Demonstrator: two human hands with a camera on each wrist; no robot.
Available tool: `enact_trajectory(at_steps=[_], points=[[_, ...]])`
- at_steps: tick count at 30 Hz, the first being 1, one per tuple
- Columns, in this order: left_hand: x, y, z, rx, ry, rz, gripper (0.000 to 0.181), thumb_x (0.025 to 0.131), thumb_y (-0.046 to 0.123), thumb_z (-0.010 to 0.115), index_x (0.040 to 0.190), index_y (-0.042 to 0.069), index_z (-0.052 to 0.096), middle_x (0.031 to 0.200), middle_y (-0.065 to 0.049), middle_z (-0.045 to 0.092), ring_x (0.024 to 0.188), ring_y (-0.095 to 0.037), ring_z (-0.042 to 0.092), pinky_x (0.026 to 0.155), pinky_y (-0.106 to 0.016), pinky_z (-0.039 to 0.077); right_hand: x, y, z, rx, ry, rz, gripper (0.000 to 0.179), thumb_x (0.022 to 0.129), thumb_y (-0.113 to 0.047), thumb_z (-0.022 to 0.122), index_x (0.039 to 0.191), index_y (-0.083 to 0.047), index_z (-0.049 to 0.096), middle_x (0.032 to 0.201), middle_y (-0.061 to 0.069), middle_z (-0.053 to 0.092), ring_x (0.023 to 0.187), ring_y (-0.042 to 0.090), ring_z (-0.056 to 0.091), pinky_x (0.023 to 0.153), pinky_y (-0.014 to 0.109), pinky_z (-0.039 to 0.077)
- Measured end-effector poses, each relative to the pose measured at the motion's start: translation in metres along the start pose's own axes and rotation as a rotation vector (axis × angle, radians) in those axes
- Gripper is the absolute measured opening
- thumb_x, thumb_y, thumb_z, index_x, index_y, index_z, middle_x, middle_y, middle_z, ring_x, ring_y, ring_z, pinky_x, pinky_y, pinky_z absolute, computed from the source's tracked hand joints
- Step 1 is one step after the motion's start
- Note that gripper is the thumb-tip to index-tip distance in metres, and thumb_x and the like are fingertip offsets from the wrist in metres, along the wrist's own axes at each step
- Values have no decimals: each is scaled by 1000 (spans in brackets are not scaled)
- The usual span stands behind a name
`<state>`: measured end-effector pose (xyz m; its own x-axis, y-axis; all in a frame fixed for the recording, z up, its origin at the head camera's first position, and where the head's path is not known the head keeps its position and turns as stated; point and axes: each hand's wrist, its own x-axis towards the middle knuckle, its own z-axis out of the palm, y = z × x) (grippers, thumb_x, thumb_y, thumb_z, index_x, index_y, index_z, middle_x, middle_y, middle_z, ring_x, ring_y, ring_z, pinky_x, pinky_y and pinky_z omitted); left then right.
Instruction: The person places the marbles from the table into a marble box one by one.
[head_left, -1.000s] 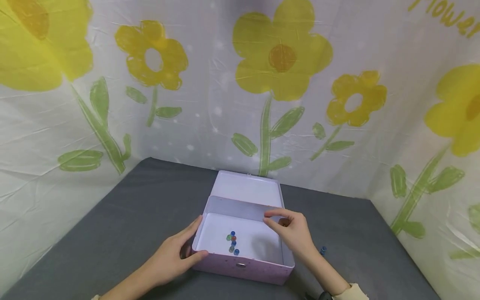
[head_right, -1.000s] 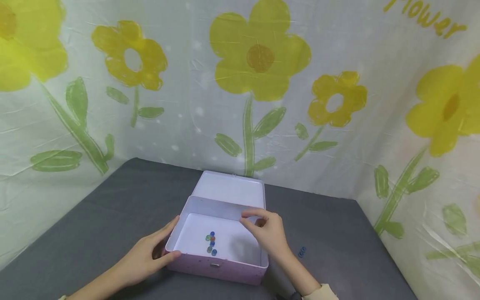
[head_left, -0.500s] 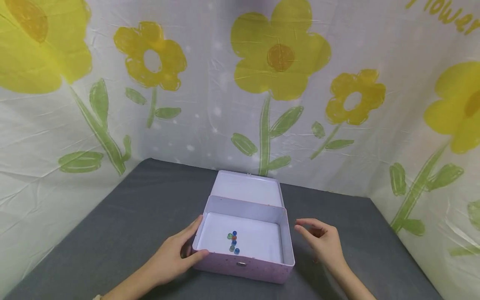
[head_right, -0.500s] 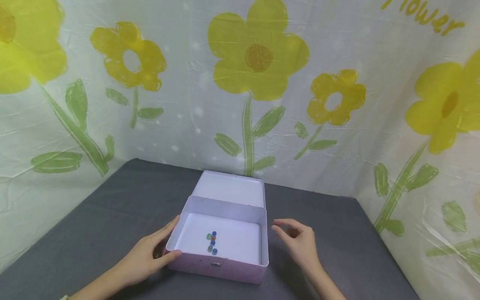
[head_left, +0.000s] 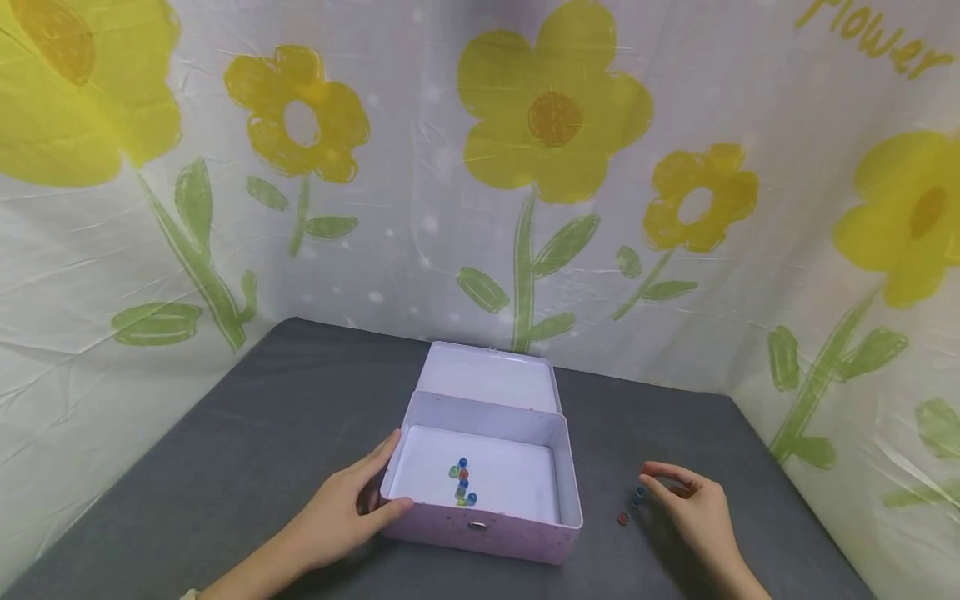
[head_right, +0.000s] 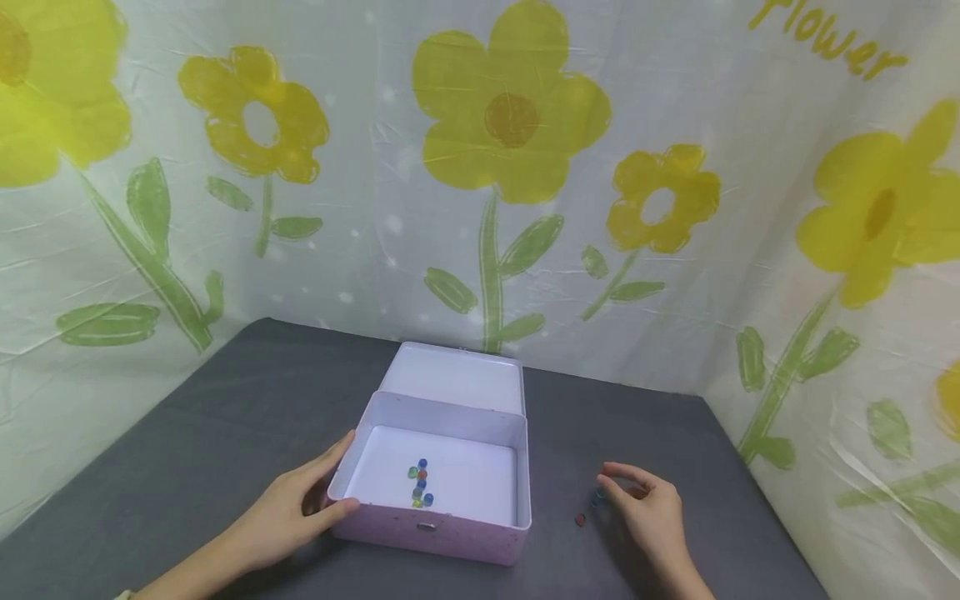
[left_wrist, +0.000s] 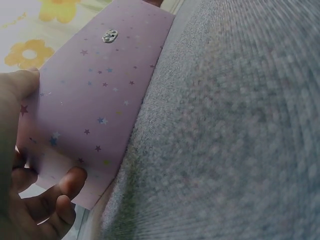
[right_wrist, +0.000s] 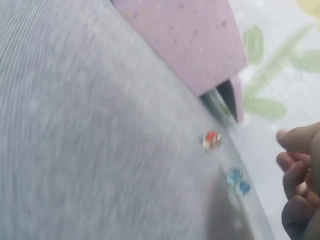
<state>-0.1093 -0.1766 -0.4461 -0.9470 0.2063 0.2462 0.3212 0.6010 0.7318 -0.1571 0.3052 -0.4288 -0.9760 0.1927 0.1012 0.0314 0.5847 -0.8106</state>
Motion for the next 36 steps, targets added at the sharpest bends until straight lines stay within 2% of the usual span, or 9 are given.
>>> enact_trajectory(at_steps=[4,9,14,20,26,31,36], points=[[0,-2,1,0,0,-8,93,92,55,79,167,18,37,155,-11,54,82,-5,51,69,-23,43,2,14,-1,-51,-37,36,42,92,-35,85,124,-8,79,125,6,77,94,-3,72,68,24,53],[-2,-3,2,-25,-6,-7,92,93,52,80,166,16,37,139,-9,58,73,-3,48,65,-23,43,3,28,3,-73,-84,51,43,91,-32,86,123,-4,79,127,16,75,90,12,77,63,28,56],[-3,-4,3,-39,-18,-14,92,93,52,79,167,17,37,138,-8,58,73,-2,48,65,-22,43,2,33,5,-91,-79,50,39,92,-27,85,121,-3,79,129,21,73,92,21,78,62,29,57],[-4,-4,3,-43,-12,-19,92,93,51,80,166,17,37,139,-9,59,71,-2,48,64,-22,44,4,33,7,-137,-63,10,33,93,-26,84,119,-5,81,127,19,74,88,19,78,62,28,56],[-3,-3,-1,-26,-4,-10,91,93,52,79,167,17,37,140,-9,58,71,-1,46,64,-22,43,7,31,12,-207,-32,-78,30,92,-27,86,114,-8,83,118,15,78,93,25,79,71,27,59],[-2,-2,0,-18,-9,-12,92,93,53,79,167,18,37,139,-9,58,71,-2,47,65,-22,44,7,31,11,-203,-24,-76,28,92,-27,86,113,-9,83,119,14,78,92,23,80,74,28,60],[0,-1,2,-22,-9,-6,91,93,52,79,167,19,37,140,-9,58,71,-2,47,64,-22,44,5,30,7,-178,-19,-47,29,92,-28,86,114,-9,83,123,16,76,86,18,79,67,26,57]])
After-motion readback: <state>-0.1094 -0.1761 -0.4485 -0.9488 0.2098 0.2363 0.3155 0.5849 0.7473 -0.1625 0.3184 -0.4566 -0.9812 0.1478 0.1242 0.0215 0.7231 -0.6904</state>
